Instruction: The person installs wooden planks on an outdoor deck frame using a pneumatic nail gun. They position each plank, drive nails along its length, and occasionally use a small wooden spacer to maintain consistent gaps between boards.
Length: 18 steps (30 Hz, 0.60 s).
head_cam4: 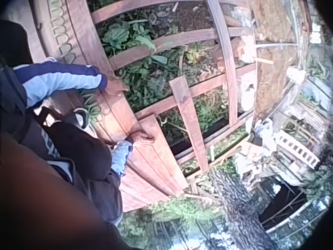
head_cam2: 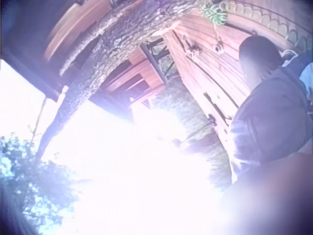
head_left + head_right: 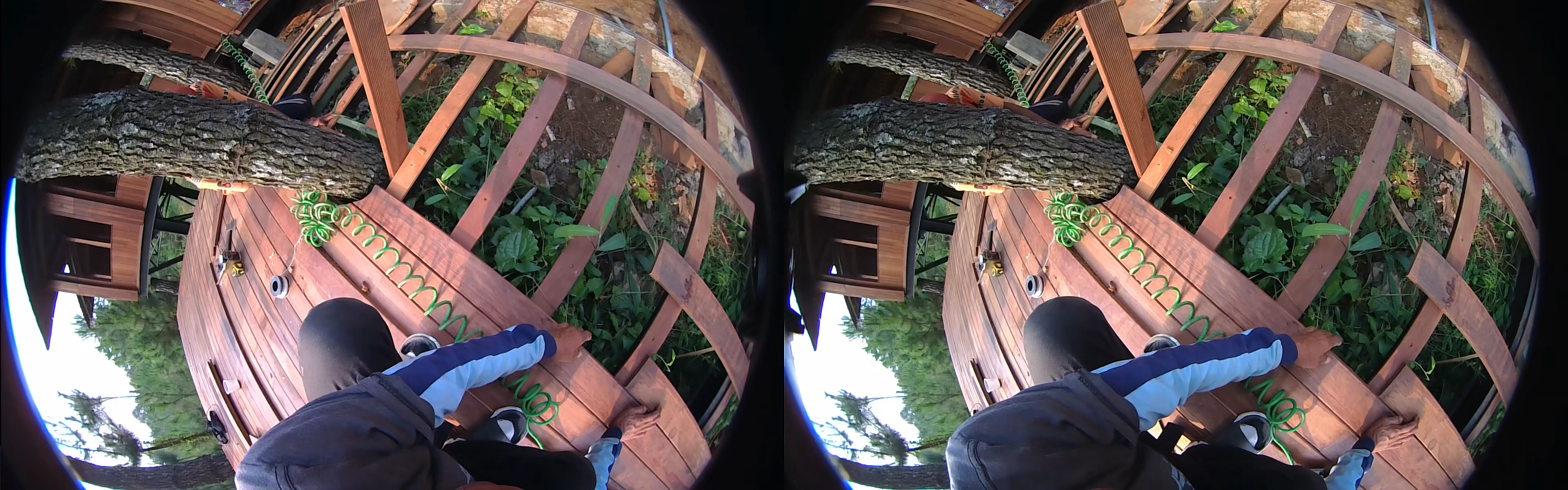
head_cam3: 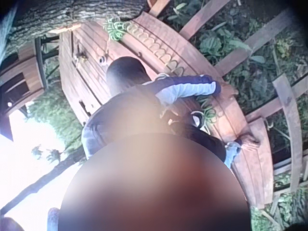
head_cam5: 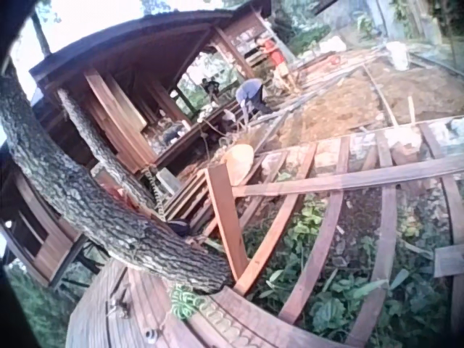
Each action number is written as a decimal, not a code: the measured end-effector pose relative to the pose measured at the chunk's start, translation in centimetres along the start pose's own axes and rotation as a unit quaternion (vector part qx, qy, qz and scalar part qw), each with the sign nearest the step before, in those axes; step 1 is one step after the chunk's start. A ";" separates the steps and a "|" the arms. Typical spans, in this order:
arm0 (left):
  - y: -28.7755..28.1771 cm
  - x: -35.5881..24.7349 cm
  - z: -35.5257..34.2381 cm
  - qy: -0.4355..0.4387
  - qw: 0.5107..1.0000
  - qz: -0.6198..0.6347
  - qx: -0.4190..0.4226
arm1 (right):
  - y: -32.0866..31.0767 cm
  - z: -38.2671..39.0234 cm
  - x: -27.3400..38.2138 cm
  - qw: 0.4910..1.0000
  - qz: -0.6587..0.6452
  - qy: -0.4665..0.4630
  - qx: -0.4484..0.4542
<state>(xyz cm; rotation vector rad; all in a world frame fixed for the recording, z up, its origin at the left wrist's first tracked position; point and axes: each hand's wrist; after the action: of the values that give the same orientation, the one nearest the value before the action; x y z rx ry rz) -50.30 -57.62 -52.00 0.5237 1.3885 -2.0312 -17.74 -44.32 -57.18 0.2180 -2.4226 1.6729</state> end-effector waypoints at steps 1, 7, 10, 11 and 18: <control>-1.5 0.6 -0.3 -0.005 1.000 0.020 0.010 | 0.1 0.0 -0.2 1.000 -0.003 -0.005 -0.005; -11.1 5.4 0.8 0.035 0.976 -0.156 0.148 | -0.1 0.1 -0.8 1.000 -0.019 -0.022 0.007; -13.0 6.6 2.5 0.136 0.956 -0.235 0.113 | -0.2 0.3 -0.7 0.999 -0.031 -0.009 0.013; -13.5 6.9 3.0 0.169 0.945 -0.265 0.095 | -0.1 0.3 -0.7 0.999 -0.030 -0.004 0.013; -17.9 8.1 7.4 0.238 0.903 -0.344 0.092 | 0.9 0.3 -2.0 0.997 0.051 0.029 0.059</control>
<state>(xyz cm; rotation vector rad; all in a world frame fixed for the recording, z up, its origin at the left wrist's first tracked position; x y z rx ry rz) -68.30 -61.99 -42.08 0.7193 1.8715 -2.7478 -16.04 -44.24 -58.62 0.0624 -2.3331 1.8403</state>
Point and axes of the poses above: each hand's wrist, its own z-axis away from the middle knuckle, its own y-axis out of the palm, x = y × z, and after that the axes turned 10 degrees about -z, right-handed
